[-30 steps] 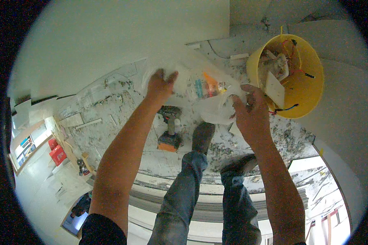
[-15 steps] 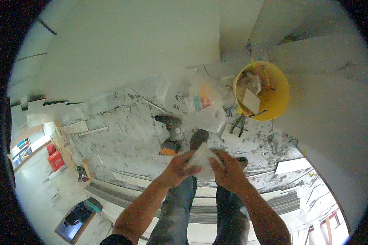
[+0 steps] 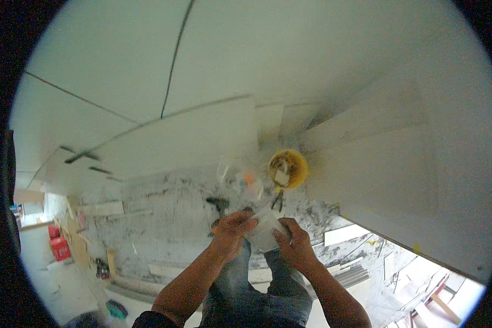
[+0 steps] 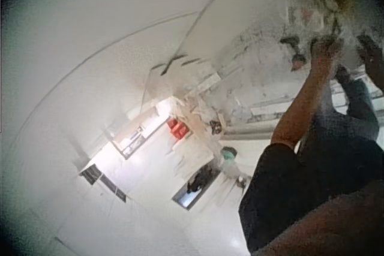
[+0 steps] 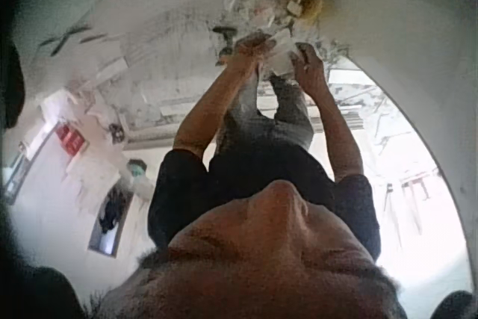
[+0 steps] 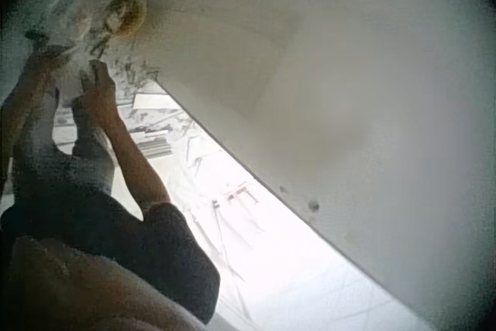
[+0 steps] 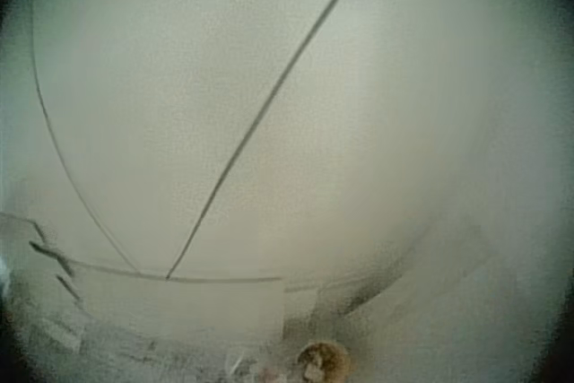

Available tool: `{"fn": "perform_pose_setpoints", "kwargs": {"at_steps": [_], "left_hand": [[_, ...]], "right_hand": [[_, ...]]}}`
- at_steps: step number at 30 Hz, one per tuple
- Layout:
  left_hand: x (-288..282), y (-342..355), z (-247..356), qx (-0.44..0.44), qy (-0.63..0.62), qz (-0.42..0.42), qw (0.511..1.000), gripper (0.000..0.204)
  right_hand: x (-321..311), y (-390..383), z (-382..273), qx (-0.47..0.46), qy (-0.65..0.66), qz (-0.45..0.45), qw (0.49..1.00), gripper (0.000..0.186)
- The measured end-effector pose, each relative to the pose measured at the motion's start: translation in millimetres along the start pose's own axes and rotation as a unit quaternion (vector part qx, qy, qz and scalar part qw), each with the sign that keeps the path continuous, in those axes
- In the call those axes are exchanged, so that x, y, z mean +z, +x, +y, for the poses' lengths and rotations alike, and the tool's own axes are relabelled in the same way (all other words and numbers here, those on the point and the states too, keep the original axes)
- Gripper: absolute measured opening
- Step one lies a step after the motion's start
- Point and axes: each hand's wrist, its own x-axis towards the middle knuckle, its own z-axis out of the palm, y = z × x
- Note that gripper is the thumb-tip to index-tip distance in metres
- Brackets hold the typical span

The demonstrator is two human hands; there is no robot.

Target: The person walks through a construction site carrying a bucket of tools, then sits on the floor to assemble an electrical outlet. They use a power drill and pliers to connect wires and secure the outlet components.

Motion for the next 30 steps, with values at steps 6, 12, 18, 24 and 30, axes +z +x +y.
{"fn": "perform_pose_setpoints", "kwargs": {"at_steps": [6, 12, 18, 24, 30], "left_hand": [[93, -82, 110, 0.165, 0.464, -0.134, 0.86, 0.029], [146, -116, 95, 0.303, 0.555, -0.343, 0.695, 0.023], [189, -152, 89, 0.457, 0.554, -0.342, 0.606, 0.024], [190, -124, 41, 0.215, 0.491, -0.338, 0.773, 0.031], [267, -118, 33, 0.381, 0.648, -0.42, 0.51, 0.04]], "right_hand": [[-57, -104, -79, -0.096, -0.216, 0.211, 0.948, 0.045], [-82, -197, -127, -0.171, -0.276, 0.279, 0.904, 0.033], [-113, -238, -114, -0.088, -0.207, 0.231, 0.947, 0.02], [-141, -261, -90, -0.061, -0.135, 0.25, 0.957, 0.025], [-194, -271, -62, -0.06, -0.13, 0.124, 0.982, 0.024]]}}
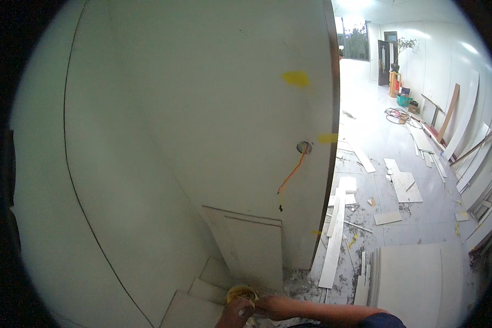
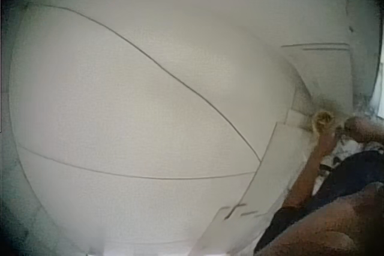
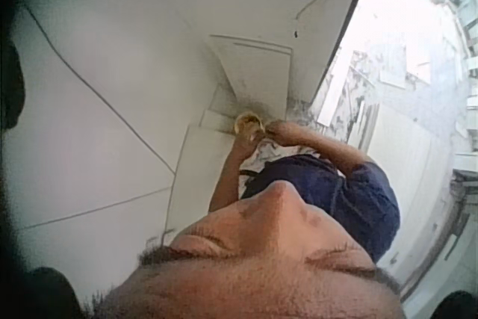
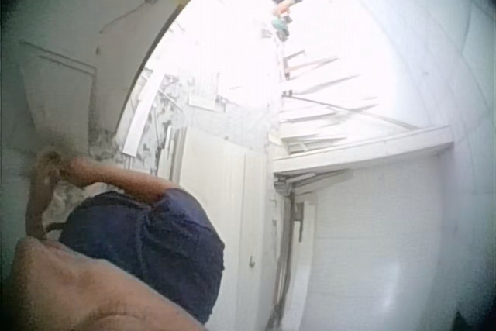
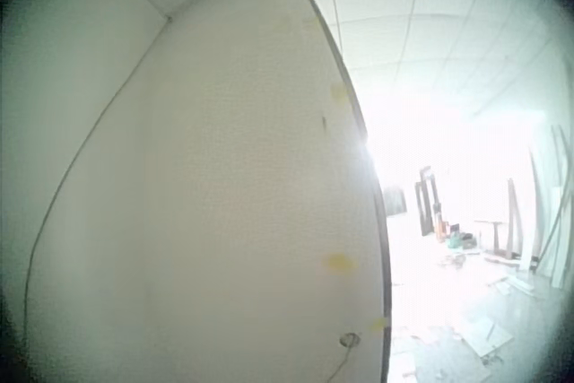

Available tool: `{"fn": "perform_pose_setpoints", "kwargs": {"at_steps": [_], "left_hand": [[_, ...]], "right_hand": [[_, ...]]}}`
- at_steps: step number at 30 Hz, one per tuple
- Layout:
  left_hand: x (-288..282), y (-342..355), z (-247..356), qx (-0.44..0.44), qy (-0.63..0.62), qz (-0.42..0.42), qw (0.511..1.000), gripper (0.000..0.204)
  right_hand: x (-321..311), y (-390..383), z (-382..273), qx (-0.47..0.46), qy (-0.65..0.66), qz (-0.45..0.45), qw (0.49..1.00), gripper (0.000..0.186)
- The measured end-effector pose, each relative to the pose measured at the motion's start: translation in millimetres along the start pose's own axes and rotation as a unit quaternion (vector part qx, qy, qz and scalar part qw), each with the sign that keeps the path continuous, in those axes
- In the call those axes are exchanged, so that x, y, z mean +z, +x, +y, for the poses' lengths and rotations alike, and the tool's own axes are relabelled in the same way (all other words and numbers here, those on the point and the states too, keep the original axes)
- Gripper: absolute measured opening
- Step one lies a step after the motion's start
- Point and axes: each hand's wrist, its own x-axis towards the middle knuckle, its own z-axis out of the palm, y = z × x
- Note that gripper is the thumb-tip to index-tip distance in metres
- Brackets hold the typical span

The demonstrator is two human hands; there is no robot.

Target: The person walks through a construction site carrying a bucket of tools, then sits on the floor to assemble an electrical outlet. They use a power drill and pliers to connect wires and secure the outlet components.

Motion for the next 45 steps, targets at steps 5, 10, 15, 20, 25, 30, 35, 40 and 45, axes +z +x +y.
{"fn": "perform_pose_setpoints", "kwargs": {"at_steps": [5, 10, 15, 20, 25, 30, 35, 40, 45], "left_hand": [[-19, 58, 32, 0.04, -0.066, 0.025, 0.997, 0.025], [-17, 71, 81, -0.152, -0.11, 0.196, 0.962, 0.035], [5, 74, 69, -0.254, -0.352, 0.085, 0.897, 0.043], [-20, 99, 79, -0.21, -0.311, 0.051, 0.926, 0.03], [-25, 89, 77, -0.196, -0.394, 0.1, 0.893, 0.029], [-35, 80, 70, -0.211, -0.384, 0.095, 0.894, 0.032], [-35, 73, 67, -0.208, -0.389, 0.089, 0.893, 0.033], [-37, 67, 64, -0.213, -0.335, 0.064, 0.916, 0.033], [-42, 65, 50, -0.232, -0.264, 0.136, 0.926, 0.024]], "right_hand": [[-30, 1, 15, 0.073, 0.039, -0.043, 0.996, 0.025], [-49, 0, 32, 0.062, 0.132, 0.046, 0.988, 0.021], [-71, 12, 9, 0.068, 0.128, 0.077, 0.987, 0.022], [-92, 22, -5, 0.106, 0.094, 0.063, 0.988, 0.018], [-93, 29, -8, 0.12, 0.164, 0.043, 0.978, 0.017], [-86, 41, -3, 0.08, 0.247, 0.031, 0.965, 0.02], [-83, 47, -8, 0.08, 0.18, 0.027, 0.98, 0.014], [-86, 50, -12, -0.014, 0.053, 0.057, 0.997, 0.011], [-93, 42, 15, 0.082, 0.015, 0.101, 0.991, 0.011]]}}
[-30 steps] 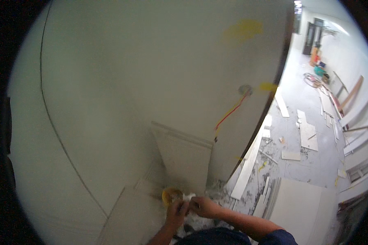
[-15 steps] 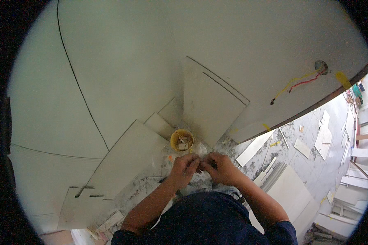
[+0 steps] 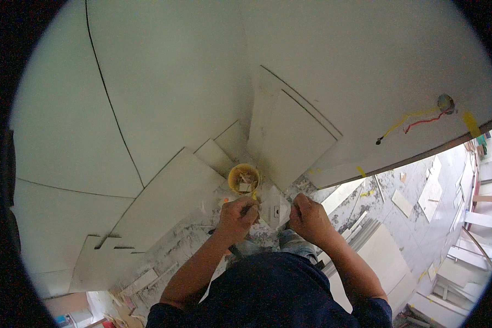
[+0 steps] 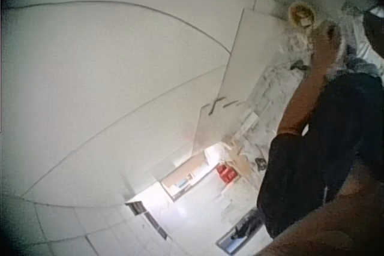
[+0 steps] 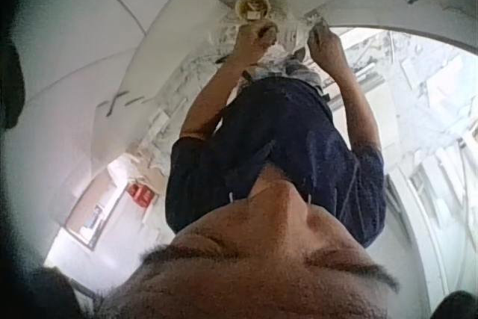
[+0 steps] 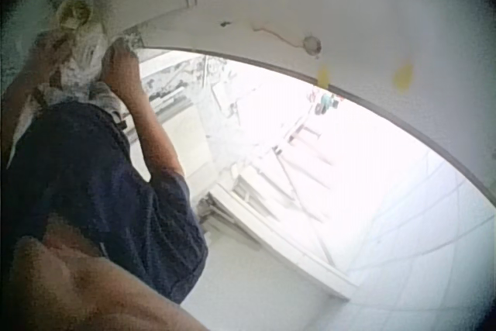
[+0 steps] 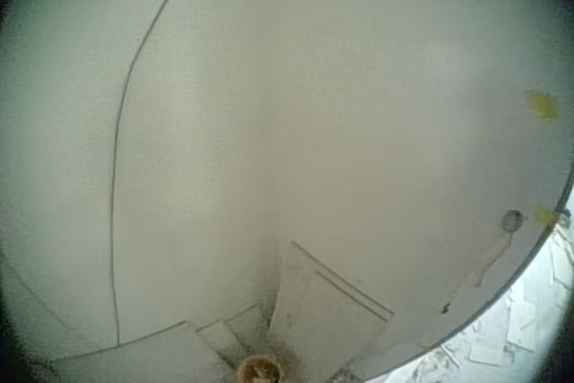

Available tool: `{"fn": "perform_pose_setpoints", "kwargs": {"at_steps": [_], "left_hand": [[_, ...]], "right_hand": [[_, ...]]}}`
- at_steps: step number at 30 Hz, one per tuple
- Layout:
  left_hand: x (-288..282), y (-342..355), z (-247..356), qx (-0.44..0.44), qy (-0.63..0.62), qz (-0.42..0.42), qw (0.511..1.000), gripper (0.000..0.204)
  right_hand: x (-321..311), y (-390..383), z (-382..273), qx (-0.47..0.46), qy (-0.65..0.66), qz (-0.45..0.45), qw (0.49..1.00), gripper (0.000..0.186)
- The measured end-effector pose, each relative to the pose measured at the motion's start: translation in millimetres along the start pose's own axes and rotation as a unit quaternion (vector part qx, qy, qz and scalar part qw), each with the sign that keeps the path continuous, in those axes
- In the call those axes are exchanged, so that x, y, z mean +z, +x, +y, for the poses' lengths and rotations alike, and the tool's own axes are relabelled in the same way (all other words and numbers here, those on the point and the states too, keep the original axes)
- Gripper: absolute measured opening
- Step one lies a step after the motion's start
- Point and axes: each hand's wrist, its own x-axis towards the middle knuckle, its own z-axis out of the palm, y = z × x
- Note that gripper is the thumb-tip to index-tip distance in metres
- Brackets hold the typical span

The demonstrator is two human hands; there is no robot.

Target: The person walks through a construction site carrying a bucket of tools, then sits on the floor to assemble an electrical outlet. They use a power drill and pliers to connect wires and secure the outlet components.

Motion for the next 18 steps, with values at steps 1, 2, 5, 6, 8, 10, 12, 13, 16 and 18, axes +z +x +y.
{"fn": "perform_pose_setpoints", "kwargs": {"at_steps": [1, 2, 5, 6, 8, 10, 12, 13, 16, 18], "left_hand": [[0, 1, -3, -0.034, -0.032, -0.002, 0.999, 0.021], [3, -1, -6, -0.024, -0.052, 0.001, 0.998, 0.021], [18, -7, -10, -0.033, -0.095, 0.028, 0.995, 0.019], [21, -10, -5, -0.062, -0.093, 0.049, 0.993, 0.019], [38, -17, -11, -0.029, -0.059, 0.125, 0.99, 0.017], [63, -28, -28, 0.089, 0.026, 0.229, 0.969, 0.016], [77, -45, -24, 0.066, 0.019, 0.262, 0.963, 0.016], [82, -52, -24, 0.056, 0.017, 0.276, 0.959, 0.016], [97, -73, -44, 0.07, 0.067, 0.275, 0.956, 0.02], [97, -81, -52, 0.064, 0.012, 0.262, 0.963, 0.02]], "right_hand": [[2, 0, 4, -0.017, -0.027, 0.002, 0.999, 0.01], [6, 1, 6, -0.036, -0.053, -0.001, 0.998, 0.009], [17, 2, 2, -0.12, -0.115, 0.01, 0.986, 0.009], [21, 4, 0, -0.158, -0.129, 0.014, 0.979, 0.012], [30, 5, -1, -0.193, -0.148, 0.018, 0.97, 0.019], [47, 1, 9, -0.13, -0.047, -0.007, 0.99, 0.03], [59, -3, 13, -0.074, -0.022, -0.047, 0.996, 0.033], [63, -2, 17, -0.055, -0.033, -0.087, 0.994, 0.033], [87, -3, 27, 0.009, 0.096, -0.209, 0.973, 0.034], [104, -5, 46, 0.047, 0.179, -0.236, 0.954, 0.037]]}}
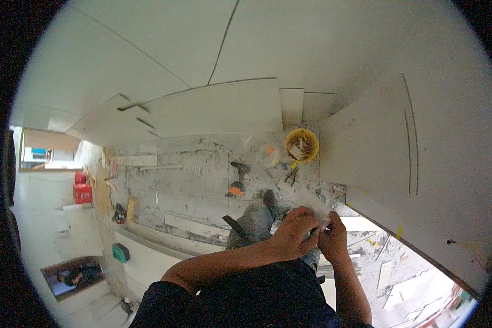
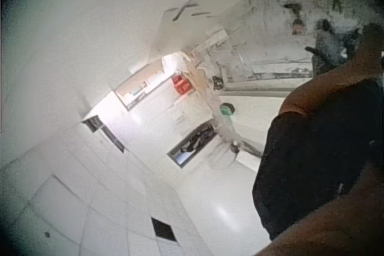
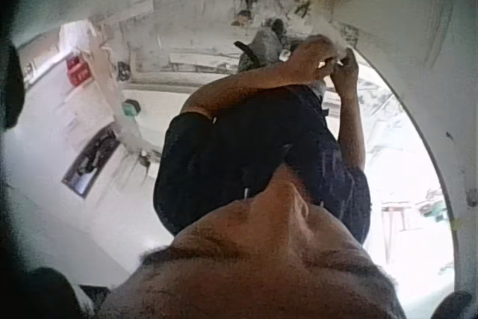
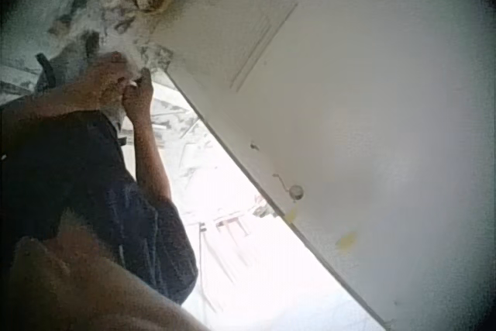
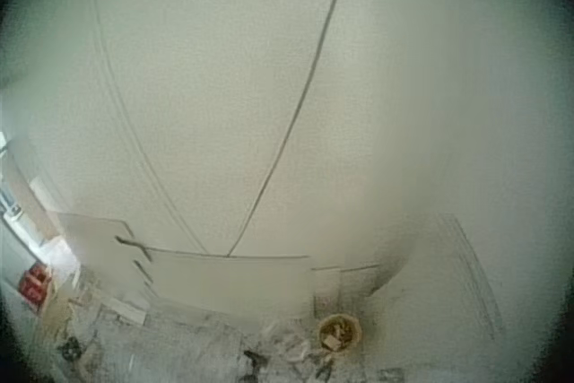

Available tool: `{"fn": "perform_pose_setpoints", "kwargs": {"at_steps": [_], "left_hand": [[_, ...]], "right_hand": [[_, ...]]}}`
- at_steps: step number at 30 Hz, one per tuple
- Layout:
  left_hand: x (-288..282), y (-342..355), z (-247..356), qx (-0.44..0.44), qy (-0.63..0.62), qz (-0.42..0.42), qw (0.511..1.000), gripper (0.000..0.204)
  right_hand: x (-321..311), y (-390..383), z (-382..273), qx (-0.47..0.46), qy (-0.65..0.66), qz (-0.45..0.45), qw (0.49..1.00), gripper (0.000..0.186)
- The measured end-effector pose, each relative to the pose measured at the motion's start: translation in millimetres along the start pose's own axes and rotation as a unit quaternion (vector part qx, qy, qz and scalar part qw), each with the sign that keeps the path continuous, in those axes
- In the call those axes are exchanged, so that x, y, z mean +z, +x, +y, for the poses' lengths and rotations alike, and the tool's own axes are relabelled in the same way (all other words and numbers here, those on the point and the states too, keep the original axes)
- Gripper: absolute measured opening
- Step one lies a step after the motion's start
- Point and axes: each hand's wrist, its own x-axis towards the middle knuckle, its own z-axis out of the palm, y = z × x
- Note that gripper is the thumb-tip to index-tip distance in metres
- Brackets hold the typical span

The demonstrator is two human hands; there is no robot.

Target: The person walks through a construction site carrying a bucket of tools, then sits on the floor to assemble an electrical outlet. They use a power drill and pliers to connect wires and secure the outlet components.

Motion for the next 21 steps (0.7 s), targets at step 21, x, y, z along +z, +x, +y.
{"fn": "perform_pose_setpoints", "kwargs": {"at_steps": [21], "left_hand": [[-116, -94, -118, -0.403, -0.324, 0.286, 0.807, 0.039]], "right_hand": [[146, 46, -8, 0.21, -0.097, -0.137, 0.963, 0.031]]}}
